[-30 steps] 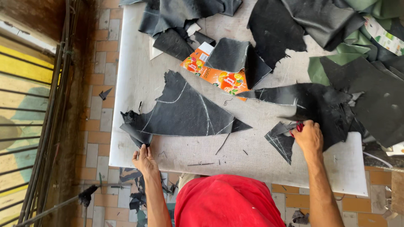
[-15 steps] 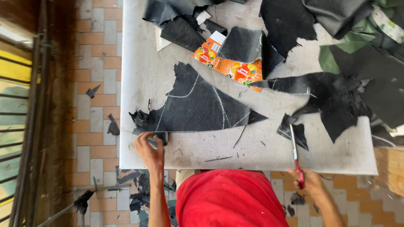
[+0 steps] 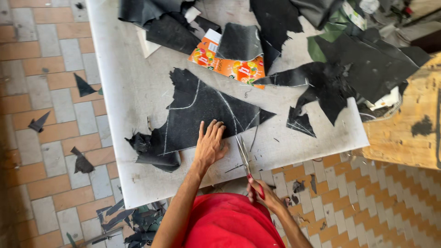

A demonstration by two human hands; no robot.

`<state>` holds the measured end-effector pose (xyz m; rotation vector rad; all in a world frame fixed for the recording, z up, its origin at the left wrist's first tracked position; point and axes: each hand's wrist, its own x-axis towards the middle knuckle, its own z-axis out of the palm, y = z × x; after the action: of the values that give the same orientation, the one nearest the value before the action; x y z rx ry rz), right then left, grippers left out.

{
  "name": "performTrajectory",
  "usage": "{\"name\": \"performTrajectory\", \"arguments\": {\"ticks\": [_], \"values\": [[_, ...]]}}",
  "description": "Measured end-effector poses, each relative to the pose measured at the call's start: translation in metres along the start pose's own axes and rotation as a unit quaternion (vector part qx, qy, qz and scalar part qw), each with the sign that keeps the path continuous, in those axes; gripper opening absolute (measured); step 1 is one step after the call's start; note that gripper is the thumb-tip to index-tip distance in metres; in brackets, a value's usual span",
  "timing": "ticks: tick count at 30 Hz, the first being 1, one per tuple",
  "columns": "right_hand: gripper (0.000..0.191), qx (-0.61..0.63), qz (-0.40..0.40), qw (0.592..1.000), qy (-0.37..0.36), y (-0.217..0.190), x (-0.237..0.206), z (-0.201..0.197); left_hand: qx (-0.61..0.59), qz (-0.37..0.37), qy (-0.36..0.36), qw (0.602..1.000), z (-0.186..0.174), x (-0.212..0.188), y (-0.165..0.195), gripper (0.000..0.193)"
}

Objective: The person uses a juice box as a template to mark and cut shapes from black leather on a worktable. They trace the box outline with chalk, then cut along the marked lines with scissors, producing several leather pieces.

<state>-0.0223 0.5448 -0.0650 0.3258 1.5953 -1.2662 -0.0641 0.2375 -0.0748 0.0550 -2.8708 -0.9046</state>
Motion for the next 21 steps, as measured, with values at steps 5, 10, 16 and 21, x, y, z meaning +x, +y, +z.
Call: {"name": "performTrajectory", "arguments": {"ticks": [5, 10, 16, 21], "values": [[0.066, -0.005, -0.063, 0.998, 0.027, -0.034, 0.034, 0.025, 0.020, 0.013, 0.028, 0.999, 0.012, 0.012, 0.003, 0.067], [0.065, 0.022, -0.066, 0.997, 0.022, -0.052, 0.041, 0.031, 0.064, 0.051, 0.046, 0.996, 0.027, 0.014, 0.000, 0.043], [0.064, 0.058, -0.059, 0.996, 0.036, -0.054, 0.043, 0.036, 0.109, 0.101, 0.025, 0.989, 0.034, 0.008, -0.001, 0.037], [0.067, 0.013, -0.060, 0.996, 0.057, -0.056, 0.044, 0.033, 0.129, 0.092, -0.023, 0.987, 0.035, 0.012, 0.001, 0.037]]}}
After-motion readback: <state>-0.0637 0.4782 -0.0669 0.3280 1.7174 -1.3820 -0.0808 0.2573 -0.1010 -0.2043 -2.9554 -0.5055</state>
